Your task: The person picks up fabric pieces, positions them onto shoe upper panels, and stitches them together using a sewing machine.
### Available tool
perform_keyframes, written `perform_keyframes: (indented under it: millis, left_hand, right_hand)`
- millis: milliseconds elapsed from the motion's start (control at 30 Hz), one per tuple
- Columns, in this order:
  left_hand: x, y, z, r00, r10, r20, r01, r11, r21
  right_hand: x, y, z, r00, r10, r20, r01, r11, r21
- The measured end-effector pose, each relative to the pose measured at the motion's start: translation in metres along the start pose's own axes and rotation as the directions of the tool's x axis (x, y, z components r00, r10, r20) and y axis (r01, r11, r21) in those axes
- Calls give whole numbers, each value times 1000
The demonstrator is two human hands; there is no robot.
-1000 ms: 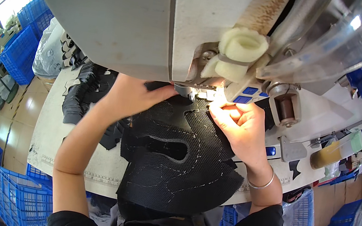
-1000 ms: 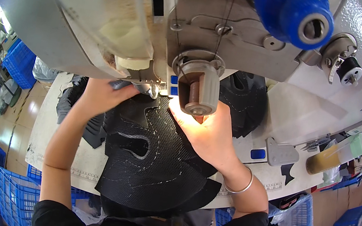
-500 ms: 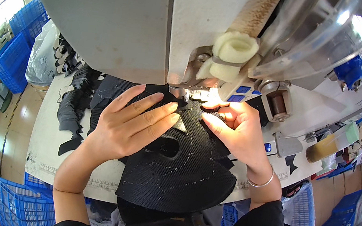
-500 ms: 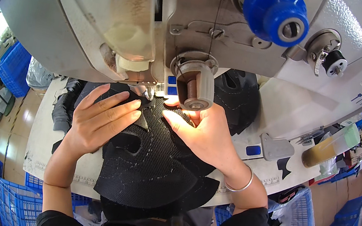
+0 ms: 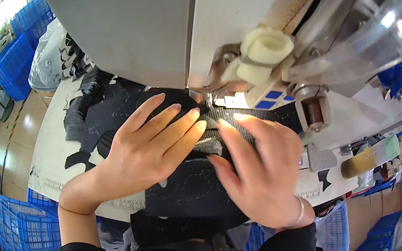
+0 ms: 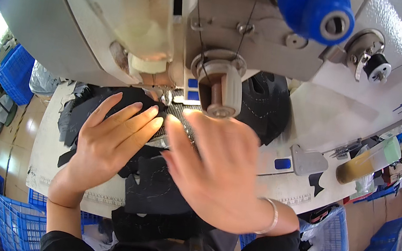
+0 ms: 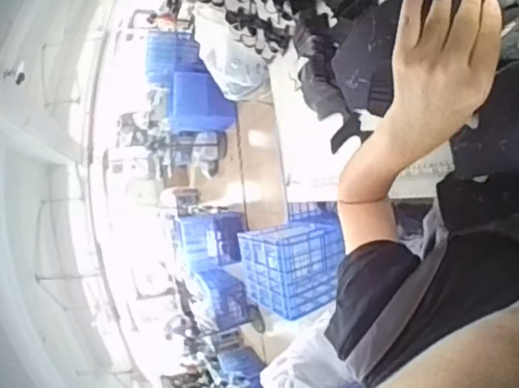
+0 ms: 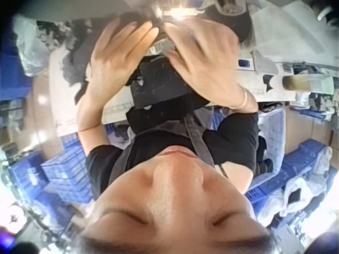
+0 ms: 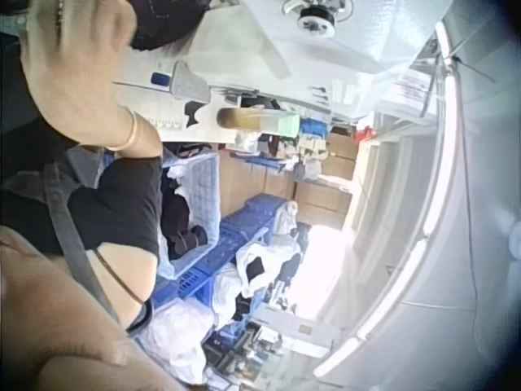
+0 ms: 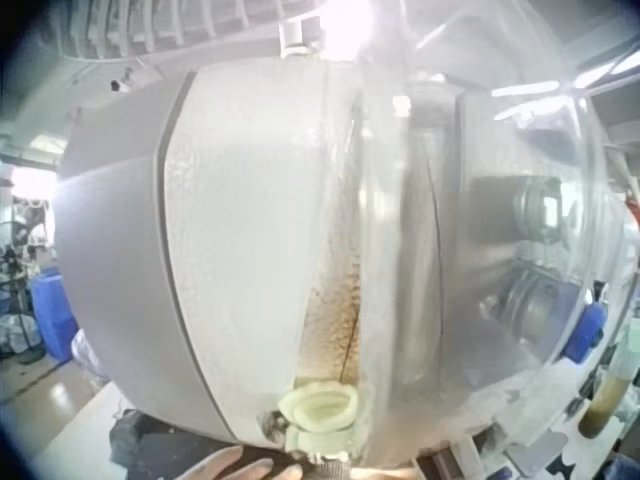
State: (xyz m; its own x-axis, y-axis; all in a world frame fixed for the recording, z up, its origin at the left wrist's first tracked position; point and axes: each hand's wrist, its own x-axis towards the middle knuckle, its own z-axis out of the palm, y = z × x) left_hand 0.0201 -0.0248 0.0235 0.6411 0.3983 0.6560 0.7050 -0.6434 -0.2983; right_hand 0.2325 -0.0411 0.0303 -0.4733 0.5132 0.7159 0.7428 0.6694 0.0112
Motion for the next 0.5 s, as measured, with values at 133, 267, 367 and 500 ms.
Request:
perform_keyframes:
  millis: [133, 267, 367, 500]
  left_hand:
    - [1, -15, -20, 981, -150, 122, 189, 874, -447]
    - [-18, -29, -1, 810, -424, 405, 586, 545, -600]
    - [-33, -17, 26, 827, -370, 422, 494, 123, -861]
    - [-38, -15, 16, 887, -363, 286, 437, 460, -773]
  right_hand:
    - [2, 17, 47, 994, -104, -42, 102, 993, -57]
    - [4, 29, 43, 988, -42, -148, 51, 997, 58]
    - [2, 33, 43, 986, -2, -164, 26, 989, 146]
    - [0, 37, 41, 992, 109, -68, -85, 953, 291]
